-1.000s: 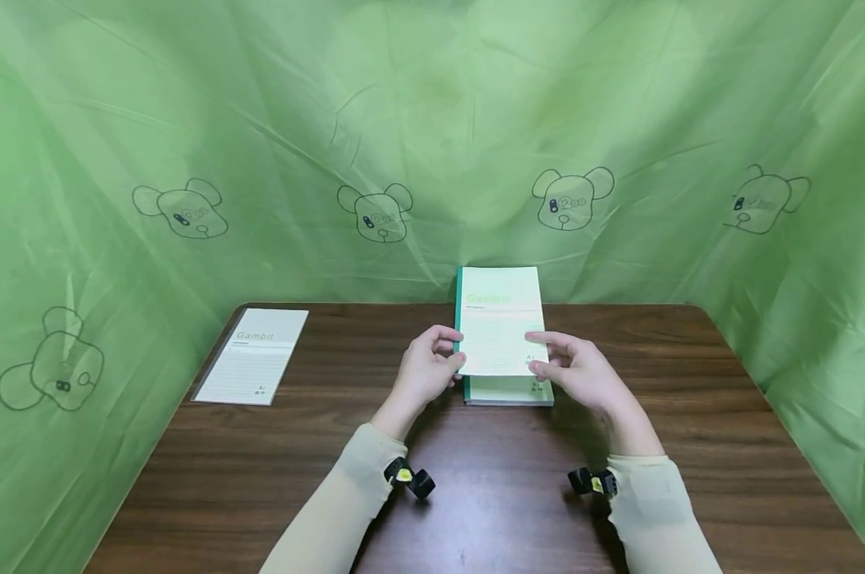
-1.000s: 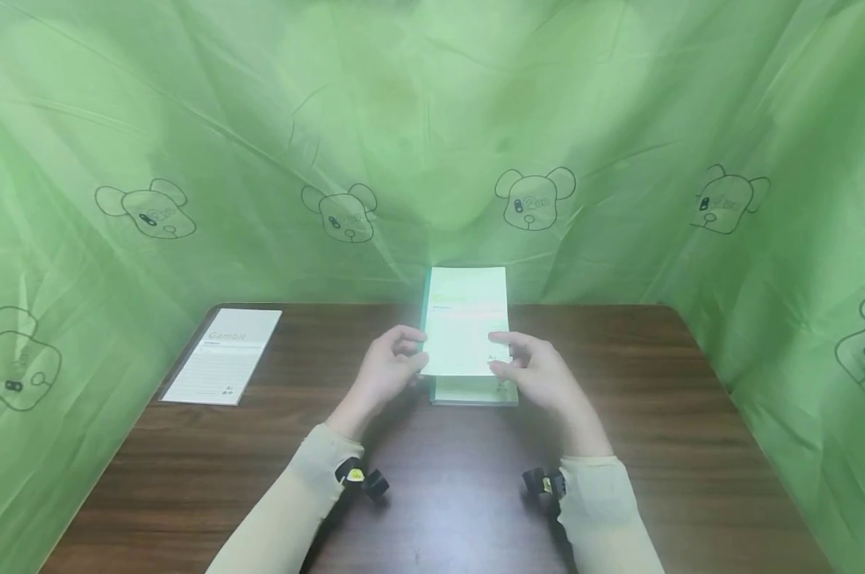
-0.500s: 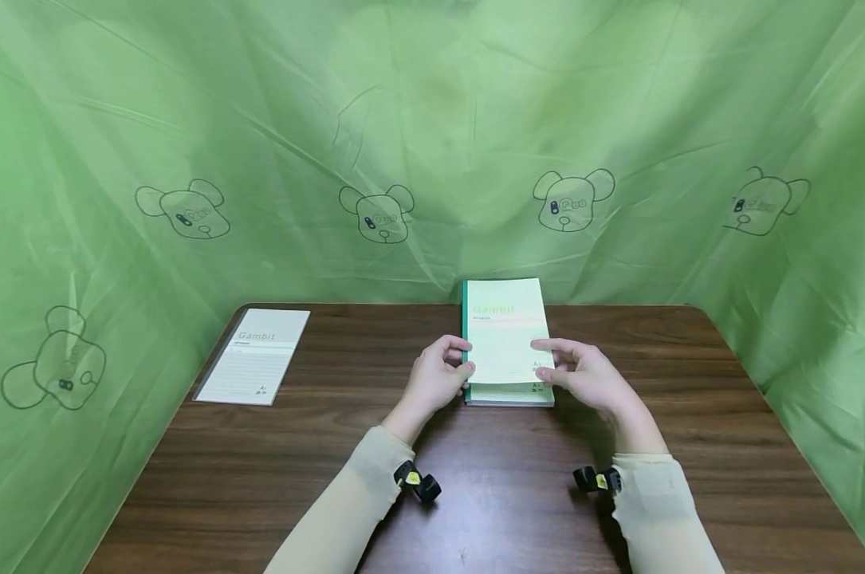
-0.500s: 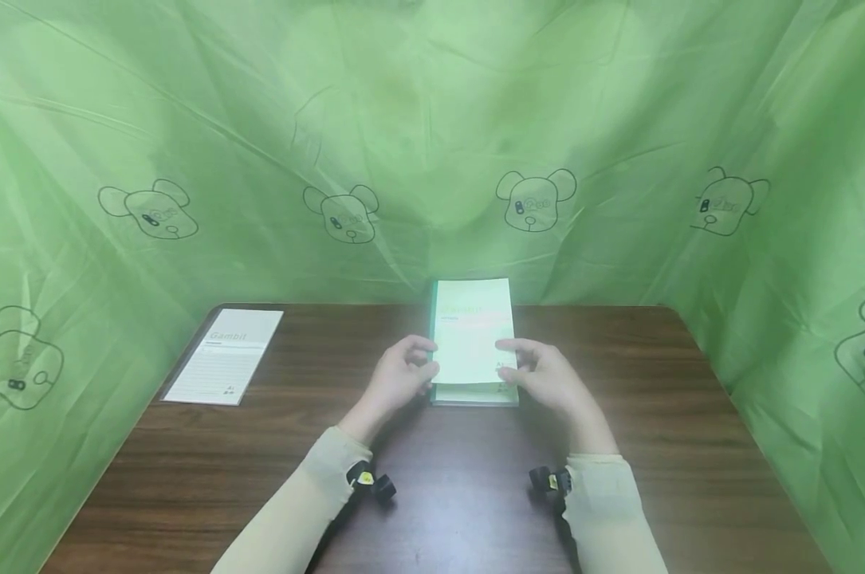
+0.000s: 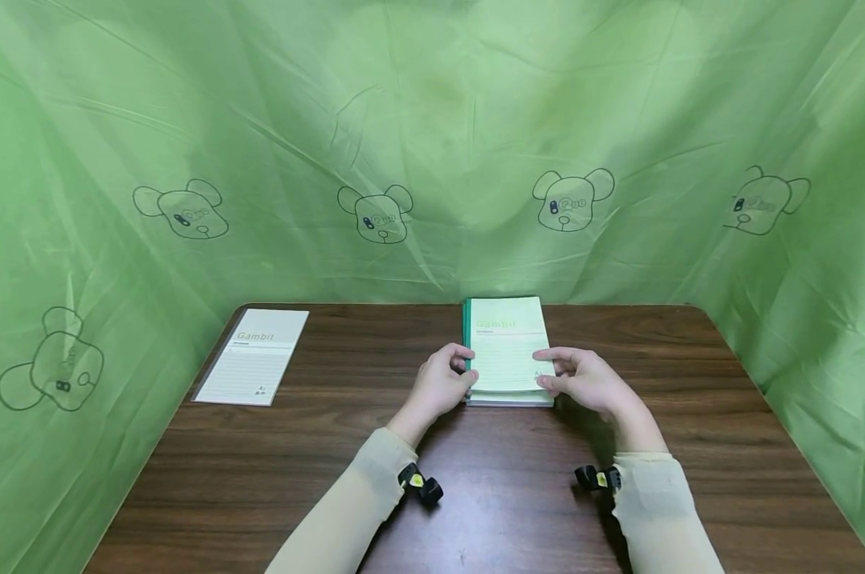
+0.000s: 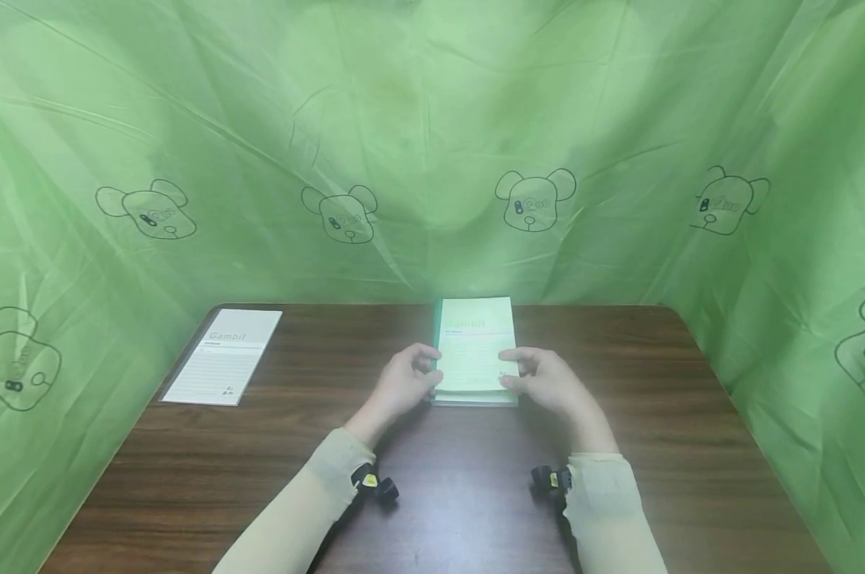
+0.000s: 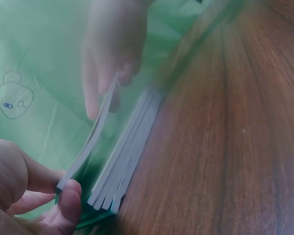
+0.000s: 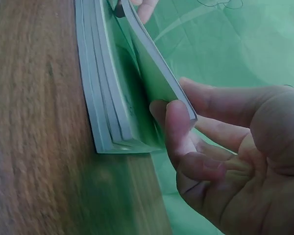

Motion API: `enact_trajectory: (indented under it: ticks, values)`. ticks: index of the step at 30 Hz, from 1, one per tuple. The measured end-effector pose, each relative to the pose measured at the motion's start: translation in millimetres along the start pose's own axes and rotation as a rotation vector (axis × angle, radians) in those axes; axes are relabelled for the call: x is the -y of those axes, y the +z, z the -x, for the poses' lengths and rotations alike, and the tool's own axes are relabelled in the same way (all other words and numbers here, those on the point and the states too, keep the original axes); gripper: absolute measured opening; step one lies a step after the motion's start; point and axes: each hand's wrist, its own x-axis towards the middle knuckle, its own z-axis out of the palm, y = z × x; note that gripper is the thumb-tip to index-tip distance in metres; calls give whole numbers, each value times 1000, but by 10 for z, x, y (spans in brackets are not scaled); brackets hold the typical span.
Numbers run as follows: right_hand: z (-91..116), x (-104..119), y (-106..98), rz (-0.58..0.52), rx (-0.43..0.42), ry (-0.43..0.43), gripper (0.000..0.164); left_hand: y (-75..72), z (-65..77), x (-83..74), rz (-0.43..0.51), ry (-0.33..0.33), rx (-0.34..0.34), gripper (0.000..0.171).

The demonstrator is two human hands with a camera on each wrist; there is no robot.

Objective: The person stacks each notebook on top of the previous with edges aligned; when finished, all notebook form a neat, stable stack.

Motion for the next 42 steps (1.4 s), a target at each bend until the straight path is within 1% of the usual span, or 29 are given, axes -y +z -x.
enact_trajectory:
  ticks: [2,3,6,9,16,21,25,29,36,40,42]
  values:
    - [8,-5,-15,7,19,0,52,-2,7,-13,-22,-2,16,29]
    - [10,-10,-23,11,26,3,52,-5,11,-20,-47,-5,19,30]
    - [12,-28,-47,24,47,9,52,-9,16,-23,-112,2,18,33]
    - [8,-46,-56,39,48,11,51,-13,11,-12,-154,3,15,35]
    - [-2,-89,-47,35,45,-11,50,-22,-16,22,-140,-19,52,39]
    - [5,-115,-50,46,23,10,49,-29,-15,16,-194,2,44,38]
    - [18,-114,-50,62,14,30,50,-34,0,-4,-208,-6,51,37]
    - [22,-96,-42,68,13,40,50,-38,9,-18,-205,-24,54,37]
    - [8,-101,-25,81,14,55,51,-53,-4,6,-206,-20,53,39]
    - [-8,-117,-8,93,12,77,50,-61,6,9,-180,-30,68,40]
    - [-8,-113,-1,106,11,73,49,-63,10,10,-169,-33,74,40]
